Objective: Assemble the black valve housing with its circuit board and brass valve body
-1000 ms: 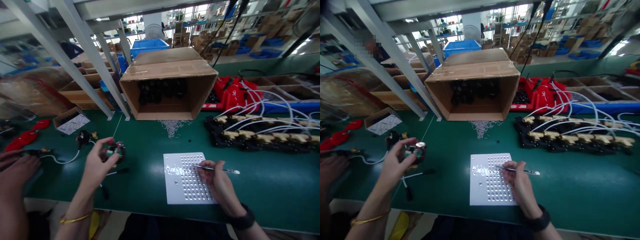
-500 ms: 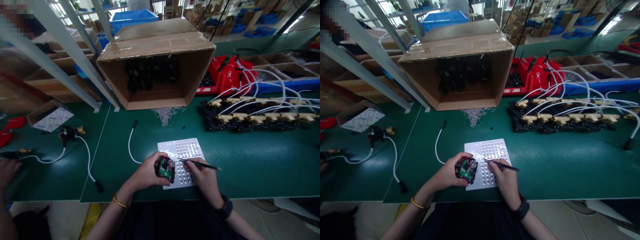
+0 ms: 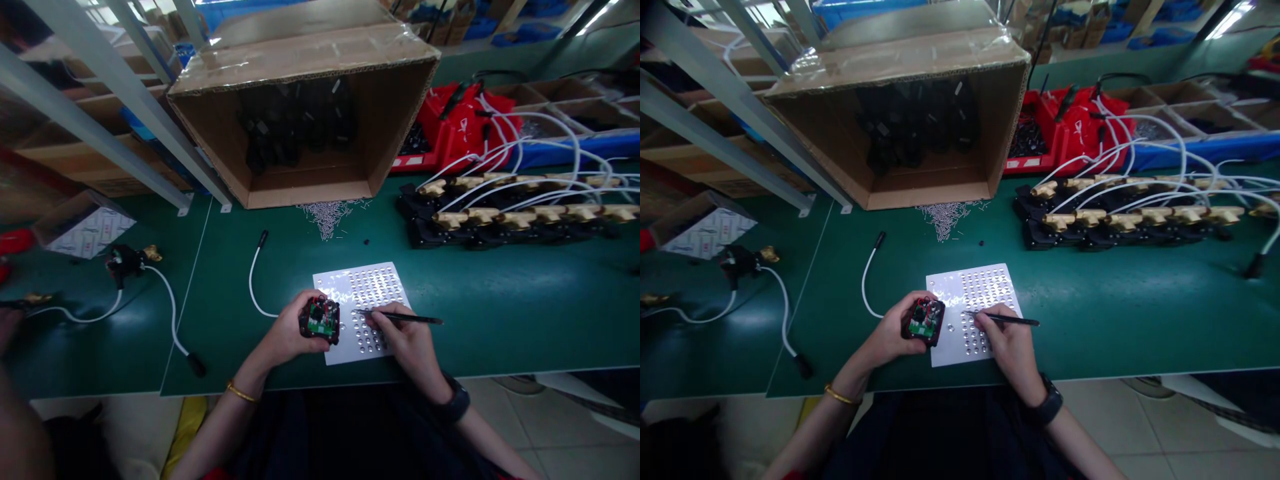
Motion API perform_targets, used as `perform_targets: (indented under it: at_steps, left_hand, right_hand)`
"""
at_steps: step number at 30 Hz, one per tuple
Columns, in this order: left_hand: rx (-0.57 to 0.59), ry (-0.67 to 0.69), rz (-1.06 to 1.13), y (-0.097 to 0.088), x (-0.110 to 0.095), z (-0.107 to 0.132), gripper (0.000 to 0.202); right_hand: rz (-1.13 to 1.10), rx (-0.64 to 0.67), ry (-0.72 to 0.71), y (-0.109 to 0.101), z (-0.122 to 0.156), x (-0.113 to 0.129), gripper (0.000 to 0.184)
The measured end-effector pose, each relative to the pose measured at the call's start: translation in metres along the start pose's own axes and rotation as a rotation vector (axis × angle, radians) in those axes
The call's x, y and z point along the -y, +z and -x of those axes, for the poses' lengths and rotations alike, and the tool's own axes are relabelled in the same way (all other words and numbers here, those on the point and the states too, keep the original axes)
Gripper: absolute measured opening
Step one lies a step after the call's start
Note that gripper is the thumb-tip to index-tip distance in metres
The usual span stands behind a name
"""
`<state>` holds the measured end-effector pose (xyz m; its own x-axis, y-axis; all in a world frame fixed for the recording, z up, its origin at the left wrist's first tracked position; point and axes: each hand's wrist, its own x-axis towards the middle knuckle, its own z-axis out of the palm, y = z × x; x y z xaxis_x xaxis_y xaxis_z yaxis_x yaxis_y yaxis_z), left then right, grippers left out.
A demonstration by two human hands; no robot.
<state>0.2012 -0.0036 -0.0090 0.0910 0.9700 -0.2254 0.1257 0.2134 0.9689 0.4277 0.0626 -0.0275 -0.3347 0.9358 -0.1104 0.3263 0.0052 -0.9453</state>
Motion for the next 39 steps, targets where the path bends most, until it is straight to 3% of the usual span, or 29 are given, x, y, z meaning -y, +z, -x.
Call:
perform_targets:
  at_steps: [10, 17, 21, 24, 29, 33, 39]
  left_hand:
    - [-0.011, 0.064, 0.094, 0.001, 0.006, 0.003, 0.083]
    - [-0.337, 0.203, -0.014, 0.009, 0.012, 0.002, 0.082]
    - [-0.450, 0.222, -0.034, 0.014, 0.018, -0.009, 0.084]
    - [-0.499, 0.222, -0.027, 0.017, 0.019, -0.016, 0.082]
    - [-0.520, 0.225, 0.002, 0.021, 0.018, -0.018, 0.080]
    - [-0.516, 0.218, 0.000, 0.020, 0.018, -0.017, 0.080]
    - [-0.516, 0.211, 0.010, 0.020, 0.016, -0.018, 0.080]
  right_hand:
    - [0.023, -0.008, -0.001, 0.001, 0.000, 0.002, 0.020]
    - [-0.265, -0.027, 0.153, 0.004, 0.004, 0.004, 0.026]
    - [-0.530, -0.066, 0.300, -0.001, -0.005, 0.011, 0.031]
    - [-0.742, 0.004, 0.348, 0.001, -0.021, 0.032, 0.030]
    - [-0.809, 0.168, 0.286, 0.025, -0.037, 0.065, 0.023]
    - [-0.758, 0.112, 0.224, 0.039, -0.036, 0.069, 0.024]
    - [-0.700, 0.070, 0.227, 0.041, -0.036, 0.070, 0.027]
